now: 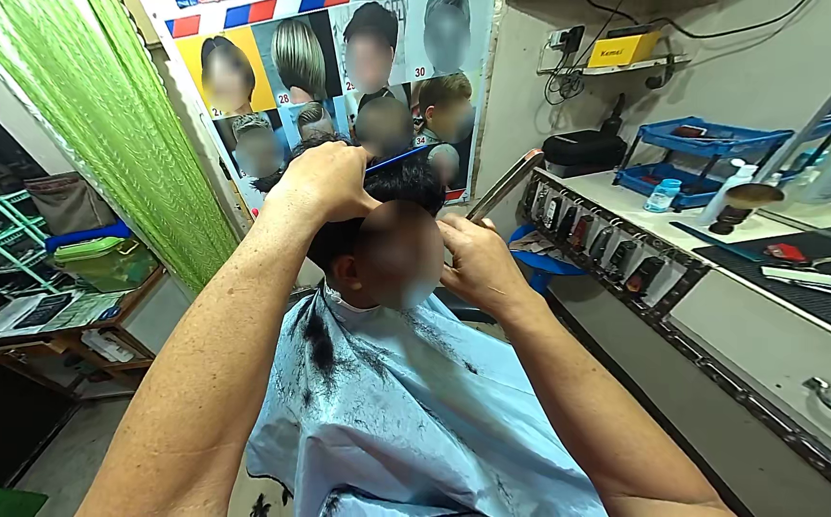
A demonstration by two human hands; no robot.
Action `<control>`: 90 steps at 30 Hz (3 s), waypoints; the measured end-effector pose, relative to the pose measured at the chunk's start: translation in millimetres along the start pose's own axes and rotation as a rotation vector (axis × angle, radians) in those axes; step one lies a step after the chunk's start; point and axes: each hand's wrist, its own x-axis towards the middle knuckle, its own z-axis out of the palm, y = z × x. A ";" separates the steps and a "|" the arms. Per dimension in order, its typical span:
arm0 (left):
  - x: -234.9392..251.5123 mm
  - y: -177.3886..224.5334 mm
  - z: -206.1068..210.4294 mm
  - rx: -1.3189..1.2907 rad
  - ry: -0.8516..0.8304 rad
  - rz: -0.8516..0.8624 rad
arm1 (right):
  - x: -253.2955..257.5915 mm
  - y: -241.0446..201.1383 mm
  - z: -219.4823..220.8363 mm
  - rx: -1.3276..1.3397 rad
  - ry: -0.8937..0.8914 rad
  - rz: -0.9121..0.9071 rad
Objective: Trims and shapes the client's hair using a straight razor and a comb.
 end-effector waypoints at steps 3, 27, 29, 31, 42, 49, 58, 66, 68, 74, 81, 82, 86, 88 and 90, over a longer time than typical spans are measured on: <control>0.1 -1.1 1.2 -0.006 0.012 0.001 | 1.0 -0.3 -1.4 -0.001 0.025 0.004; -193.0 35.9 171.1 -1.523 0.664 0.237 | -123.8 -150.1 18.4 0.721 0.162 0.395; -200.9 35.4 174.9 -1.596 0.687 0.240 | -120.2 -168.5 28.1 0.728 0.132 0.408; -207.0 30.4 175.2 -1.596 0.721 0.234 | -120.0 -182.1 34.7 0.729 0.111 0.422; -225.6 -32.2 163.8 -1.537 0.627 0.033 | -137.1 -169.4 16.0 0.542 0.171 0.496; -203.8 -38.2 133.7 -0.941 0.388 -0.048 | -123.6 -112.9 -32.7 0.460 0.156 0.439; -138.6 -13.5 125.4 -0.276 0.471 0.014 | -108.4 -39.8 -80.8 0.368 -0.180 0.493; -179.7 18.6 152.9 -0.340 0.203 -0.064 | -79.5 13.9 -128.7 0.444 -0.298 0.412; -179.9 35.4 166.5 -0.336 0.352 0.018 | -66.9 18.4 -124.9 0.442 -0.288 0.330; -163.3 69.7 188.0 -0.261 0.579 0.097 | -31.1 17.4 -95.7 0.392 -0.411 0.210; -146.1 83.5 188.4 -0.229 0.561 0.031 | -10.1 14.5 -64.5 0.543 -0.643 0.322; -144.1 84.0 188.1 -0.222 0.555 0.023 | -8.0 14.3 -62.6 0.569 -0.656 0.343; -140.9 84.9 189.6 -0.206 0.540 -0.005 | -4.1 17.1 -56.5 0.597 -0.710 0.360; -139.8 84.9 191.0 -0.199 0.529 -0.017 | -3.0 18.9 -54.1 0.574 -0.720 0.346; -139.4 85.0 192.0 -0.200 0.519 -0.022 | -1.8 21.2 -50.6 0.542 -0.714 0.322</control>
